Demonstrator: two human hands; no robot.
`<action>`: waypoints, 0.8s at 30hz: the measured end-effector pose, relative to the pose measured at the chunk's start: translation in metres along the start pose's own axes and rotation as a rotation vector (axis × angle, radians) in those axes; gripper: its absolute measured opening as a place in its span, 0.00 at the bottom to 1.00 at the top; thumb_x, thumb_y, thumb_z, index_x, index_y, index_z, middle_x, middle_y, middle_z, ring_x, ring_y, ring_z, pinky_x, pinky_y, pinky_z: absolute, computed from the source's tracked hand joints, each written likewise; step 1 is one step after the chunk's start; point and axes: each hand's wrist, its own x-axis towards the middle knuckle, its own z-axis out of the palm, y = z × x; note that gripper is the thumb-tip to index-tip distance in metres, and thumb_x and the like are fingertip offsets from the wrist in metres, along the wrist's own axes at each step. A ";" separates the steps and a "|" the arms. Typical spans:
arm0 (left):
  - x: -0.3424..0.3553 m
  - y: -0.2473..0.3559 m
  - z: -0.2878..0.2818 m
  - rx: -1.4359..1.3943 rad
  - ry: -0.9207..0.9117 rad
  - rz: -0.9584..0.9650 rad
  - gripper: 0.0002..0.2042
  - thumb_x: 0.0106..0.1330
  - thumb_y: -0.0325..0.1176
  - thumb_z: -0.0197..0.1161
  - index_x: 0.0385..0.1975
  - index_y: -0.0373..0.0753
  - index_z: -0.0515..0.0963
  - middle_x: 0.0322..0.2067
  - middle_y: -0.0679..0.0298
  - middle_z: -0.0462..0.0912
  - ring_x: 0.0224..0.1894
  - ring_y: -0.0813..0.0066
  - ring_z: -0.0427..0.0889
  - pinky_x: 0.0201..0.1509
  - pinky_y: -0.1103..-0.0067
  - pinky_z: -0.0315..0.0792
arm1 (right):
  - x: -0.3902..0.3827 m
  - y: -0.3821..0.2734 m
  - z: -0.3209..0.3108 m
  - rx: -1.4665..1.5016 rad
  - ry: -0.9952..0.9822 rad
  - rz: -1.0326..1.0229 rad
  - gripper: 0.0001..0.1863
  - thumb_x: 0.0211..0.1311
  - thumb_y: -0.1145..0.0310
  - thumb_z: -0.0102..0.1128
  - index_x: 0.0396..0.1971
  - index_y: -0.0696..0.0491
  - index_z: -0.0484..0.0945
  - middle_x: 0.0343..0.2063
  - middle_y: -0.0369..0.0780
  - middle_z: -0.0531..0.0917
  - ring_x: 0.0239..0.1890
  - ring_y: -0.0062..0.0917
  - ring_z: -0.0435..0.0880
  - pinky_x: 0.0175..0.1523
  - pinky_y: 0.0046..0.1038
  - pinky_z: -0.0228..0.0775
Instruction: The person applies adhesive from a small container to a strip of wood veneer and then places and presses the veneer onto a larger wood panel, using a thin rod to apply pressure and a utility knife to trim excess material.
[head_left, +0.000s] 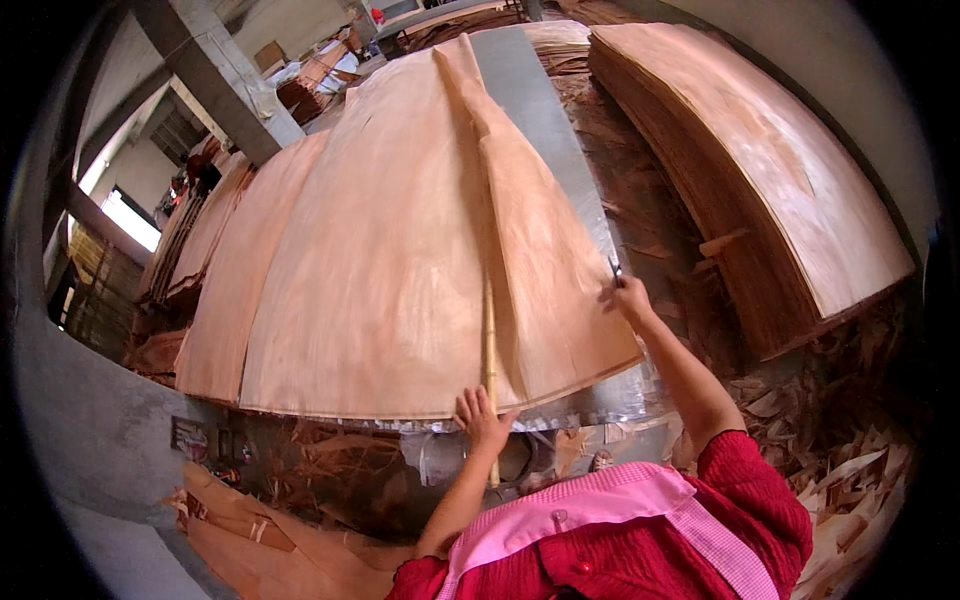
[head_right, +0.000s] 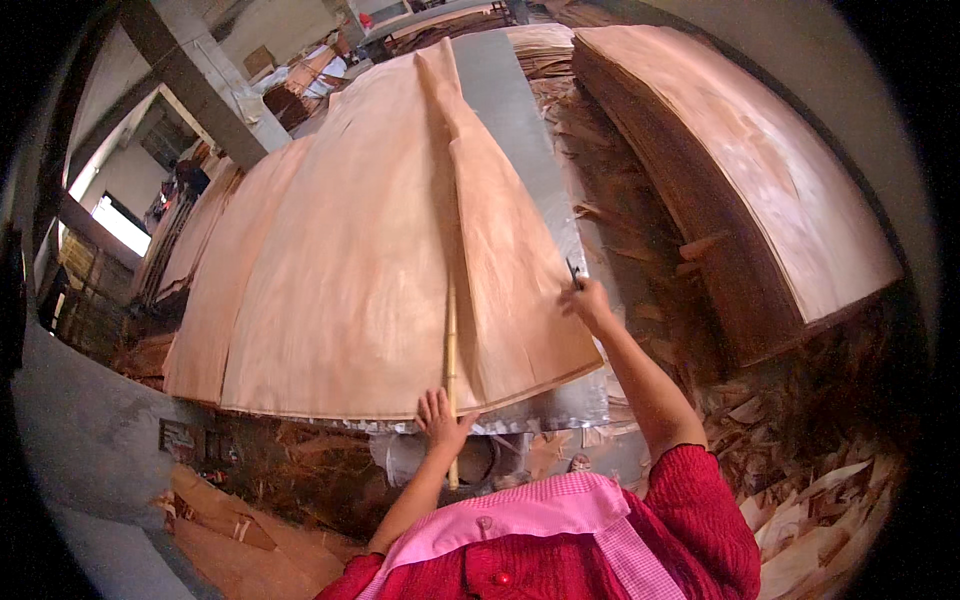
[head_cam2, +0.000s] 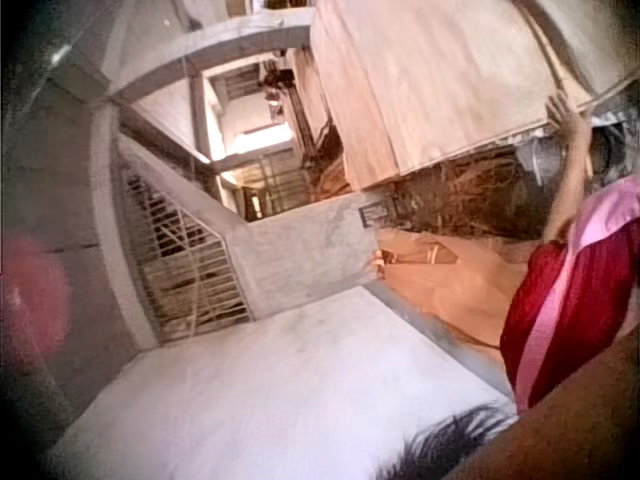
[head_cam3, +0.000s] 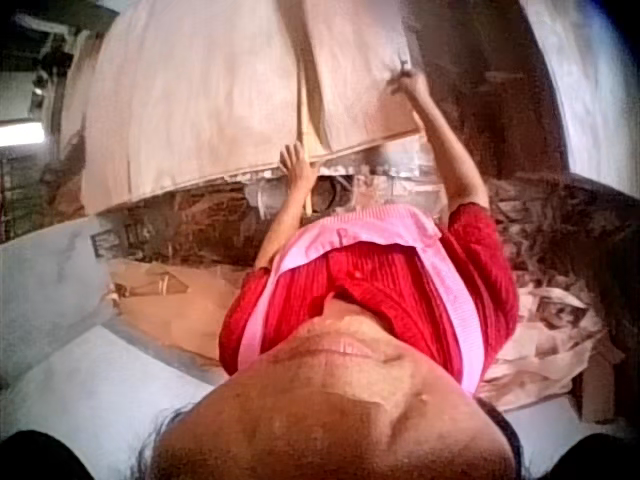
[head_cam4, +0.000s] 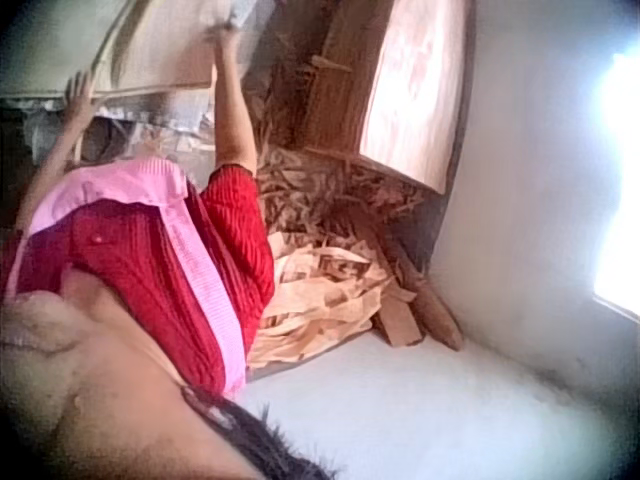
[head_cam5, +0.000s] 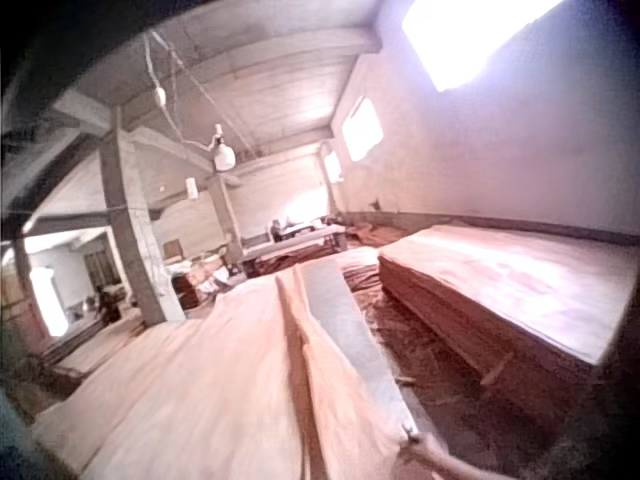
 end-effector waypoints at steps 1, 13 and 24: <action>0.000 0.000 0.003 0.016 0.018 0.009 0.40 0.48 0.53 0.61 0.59 0.40 0.53 0.62 0.53 0.46 0.64 0.50 0.41 0.59 0.49 0.38 | -0.004 0.013 -0.012 -0.017 -0.013 0.053 0.04 0.48 0.79 0.52 0.26 0.61 0.74 0.20 0.40 0.78 0.20 0.24 0.77 0.22 0.25 0.70; 0.001 -0.020 -0.006 0.038 -0.194 0.066 0.34 0.48 0.43 0.61 0.56 0.37 0.59 0.62 0.60 0.50 0.64 0.54 0.43 0.62 0.56 0.40 | -0.029 0.099 -0.041 -0.104 0.131 0.135 0.08 0.46 0.72 0.57 0.29 0.58 0.76 0.20 0.40 0.78 0.22 0.21 0.75 0.29 0.25 0.66; 0.022 -0.003 -0.020 -0.012 -0.269 0.071 0.31 0.46 0.36 0.59 0.53 0.33 0.62 0.59 0.51 0.54 0.62 0.47 0.49 0.65 0.66 0.45 | -0.036 0.073 -0.041 -0.258 0.219 0.086 0.06 0.41 0.75 0.56 0.23 0.59 0.77 0.16 0.40 0.78 0.21 0.24 0.76 0.27 0.27 0.67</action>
